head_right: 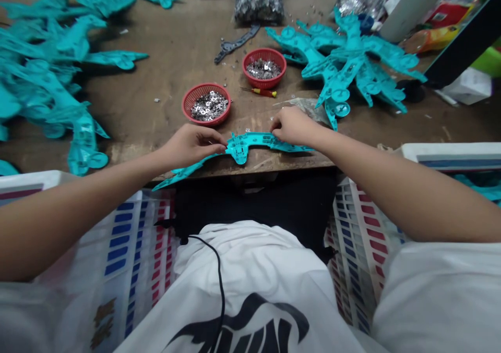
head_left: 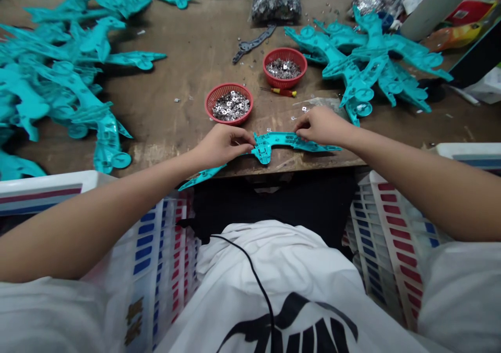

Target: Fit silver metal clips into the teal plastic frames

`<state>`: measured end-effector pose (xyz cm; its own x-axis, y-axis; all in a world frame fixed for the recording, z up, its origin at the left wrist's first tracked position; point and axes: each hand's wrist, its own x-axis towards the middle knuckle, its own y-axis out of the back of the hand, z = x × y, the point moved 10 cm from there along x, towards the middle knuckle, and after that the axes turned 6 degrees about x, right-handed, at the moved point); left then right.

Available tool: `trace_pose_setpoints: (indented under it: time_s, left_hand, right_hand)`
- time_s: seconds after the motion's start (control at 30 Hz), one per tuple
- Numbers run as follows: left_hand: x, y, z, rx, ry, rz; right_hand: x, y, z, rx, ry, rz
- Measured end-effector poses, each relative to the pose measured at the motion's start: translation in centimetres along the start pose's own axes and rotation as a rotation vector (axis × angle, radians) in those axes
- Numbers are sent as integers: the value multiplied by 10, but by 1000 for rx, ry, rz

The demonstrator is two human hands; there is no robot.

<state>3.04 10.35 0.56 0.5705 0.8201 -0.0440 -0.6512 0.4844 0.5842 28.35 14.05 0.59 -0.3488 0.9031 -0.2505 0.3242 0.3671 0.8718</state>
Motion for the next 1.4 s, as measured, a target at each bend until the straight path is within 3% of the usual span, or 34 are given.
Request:
trace_pose_setpoints:
  time_s: [0.1, 0.3, 0.53, 0.73, 0.9, 1.0, 1.1, 1.2, 1.27, 1.33, 1.4]
  left_hand:
    - [0, -1, -1, 36, -14, -6]
    - [-2, -7, 2, 145, -121, -67]
    - [-14, -35, 14, 360, -417, -254]
    - [-19, -43, 24, 445, -512, -279]
    - [-22, -45, 29, 476, -501, -284]
    - [-11, -23, 22, 543, -401, -123]
    - [8, 25, 1, 640, -205, 164]
    - [16, 54, -12, 683, -73, 206]
    - [6, 63, 9, 673, -123, 207]
    - [-21, 69, 56, 649, -283, 280]
    - [-57, 63, 110, 627, -480, 309]
  right_hand:
    - [0, -2, -11, -78, 104, 15]
    - [-3, -20, -25, -163, 264, -98]
    - [-1, -32, -26, -272, 239, -154]
    - [-7, -34, -41, -431, 244, -195]
    - [-13, -36, -42, -421, 265, -190]
    - [-16, -39, -39, -356, 278, -131]
    - [-19, -49, -34, -364, 244, -166]
    - [-19, -49, -28, -383, 190, -231]
    - [-17, -38, -24, -350, 162, -234]
    - [-14, -20, -21, -212, 138, -203]
    - [-13, -8, -18, 138, 93, -189]
